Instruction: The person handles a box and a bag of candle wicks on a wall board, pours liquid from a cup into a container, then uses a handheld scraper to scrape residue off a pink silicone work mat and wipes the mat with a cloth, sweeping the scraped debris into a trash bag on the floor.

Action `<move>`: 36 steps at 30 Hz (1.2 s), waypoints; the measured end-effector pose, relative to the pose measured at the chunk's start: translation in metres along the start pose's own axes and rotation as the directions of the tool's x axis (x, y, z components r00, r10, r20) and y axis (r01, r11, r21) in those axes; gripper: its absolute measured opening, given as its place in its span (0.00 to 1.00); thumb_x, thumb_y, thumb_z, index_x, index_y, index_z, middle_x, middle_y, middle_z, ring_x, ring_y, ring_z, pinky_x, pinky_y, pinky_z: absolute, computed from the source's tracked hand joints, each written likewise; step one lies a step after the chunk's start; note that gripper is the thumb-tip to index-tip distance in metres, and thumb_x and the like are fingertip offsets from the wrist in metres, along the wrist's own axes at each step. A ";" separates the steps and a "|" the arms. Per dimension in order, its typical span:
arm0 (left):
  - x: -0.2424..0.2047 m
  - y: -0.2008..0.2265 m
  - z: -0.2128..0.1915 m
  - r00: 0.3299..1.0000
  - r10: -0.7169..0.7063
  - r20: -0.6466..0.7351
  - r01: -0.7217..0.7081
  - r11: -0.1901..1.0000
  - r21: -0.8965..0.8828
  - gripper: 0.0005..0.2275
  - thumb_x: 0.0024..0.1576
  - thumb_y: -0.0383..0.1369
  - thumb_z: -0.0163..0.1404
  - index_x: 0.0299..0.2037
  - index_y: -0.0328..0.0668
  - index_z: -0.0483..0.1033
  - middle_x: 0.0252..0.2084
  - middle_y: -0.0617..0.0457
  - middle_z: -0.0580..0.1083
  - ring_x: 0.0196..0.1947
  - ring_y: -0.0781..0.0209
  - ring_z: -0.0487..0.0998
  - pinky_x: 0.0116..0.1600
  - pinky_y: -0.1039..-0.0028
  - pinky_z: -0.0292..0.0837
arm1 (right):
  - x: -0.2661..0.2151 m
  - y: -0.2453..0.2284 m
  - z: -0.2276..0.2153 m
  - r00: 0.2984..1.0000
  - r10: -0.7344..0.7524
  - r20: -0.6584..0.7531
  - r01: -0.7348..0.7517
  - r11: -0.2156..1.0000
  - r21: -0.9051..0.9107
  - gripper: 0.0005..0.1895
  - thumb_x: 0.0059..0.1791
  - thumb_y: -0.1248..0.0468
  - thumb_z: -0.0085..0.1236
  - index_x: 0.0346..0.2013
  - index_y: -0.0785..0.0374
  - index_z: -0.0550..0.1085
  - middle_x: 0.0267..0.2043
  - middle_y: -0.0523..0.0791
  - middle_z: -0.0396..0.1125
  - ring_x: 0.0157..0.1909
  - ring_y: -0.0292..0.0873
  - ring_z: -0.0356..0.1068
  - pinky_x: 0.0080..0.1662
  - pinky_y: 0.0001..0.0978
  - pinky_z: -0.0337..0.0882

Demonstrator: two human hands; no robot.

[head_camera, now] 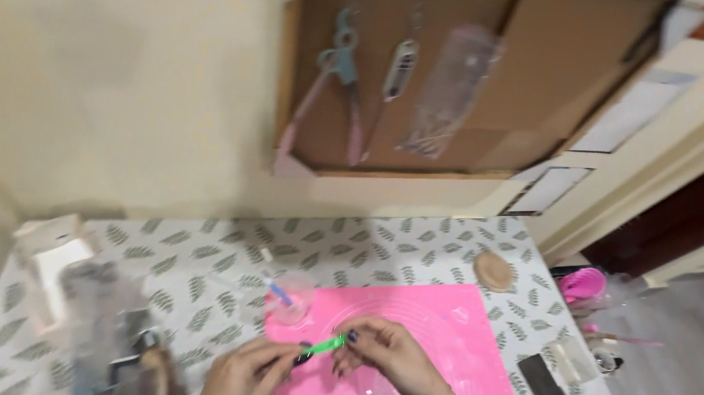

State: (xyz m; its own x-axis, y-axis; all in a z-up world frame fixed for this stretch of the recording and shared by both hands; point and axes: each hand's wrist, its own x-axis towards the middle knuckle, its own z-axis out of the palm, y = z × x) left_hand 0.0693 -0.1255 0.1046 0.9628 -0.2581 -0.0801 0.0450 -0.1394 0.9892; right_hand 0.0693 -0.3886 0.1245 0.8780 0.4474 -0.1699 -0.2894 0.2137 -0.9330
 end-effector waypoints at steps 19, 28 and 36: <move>0.065 0.050 0.131 0.951 0.251 -0.178 -0.181 0.924 0.337 0.46 0.49 0.30 0.61 0.76 0.52 0.42 0.70 0.43 0.62 0.53 0.51 0.80 0.56 0.62 0.77 | 0.095 -0.217 -0.276 0.414 -0.822 -0.391 0.563 0.568 -0.600 0.13 0.59 0.64 0.45 0.46 0.71 0.75 0.35 0.47 0.74 0.36 0.38 0.75 0.42 0.30 0.77; -0.001 -0.123 0.065 0.834 -0.136 -0.535 0.284 0.937 0.204 0.52 0.42 0.27 0.68 0.76 0.63 0.46 0.67 0.46 0.65 0.45 0.48 0.84 0.49 0.56 0.81 | 0.160 -0.203 -0.289 0.470 -0.815 -0.339 0.614 0.578 -0.537 0.11 0.59 0.64 0.49 0.46 0.70 0.74 0.36 0.45 0.72 0.34 0.34 0.70 0.37 0.27 0.72; -0.113 0.000 0.043 0.657 -0.049 -0.752 0.337 0.912 0.235 0.41 0.50 0.32 0.61 0.74 0.52 0.52 0.62 0.49 0.70 0.43 0.60 0.82 0.33 0.68 0.77 | 0.154 -0.141 -0.260 0.527 -0.564 -0.635 0.320 0.824 -0.467 0.20 0.62 0.50 0.49 0.65 0.55 0.64 0.47 0.43 0.67 0.38 0.34 0.64 0.36 0.28 0.67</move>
State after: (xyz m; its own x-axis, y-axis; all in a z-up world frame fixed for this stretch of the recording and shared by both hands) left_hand -0.0513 -0.1370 0.1085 0.8312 0.5559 -0.0093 0.3027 -0.4384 0.8463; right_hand 0.3447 -0.5757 0.1469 0.8683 -0.4366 0.2356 0.2206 -0.0857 -0.9716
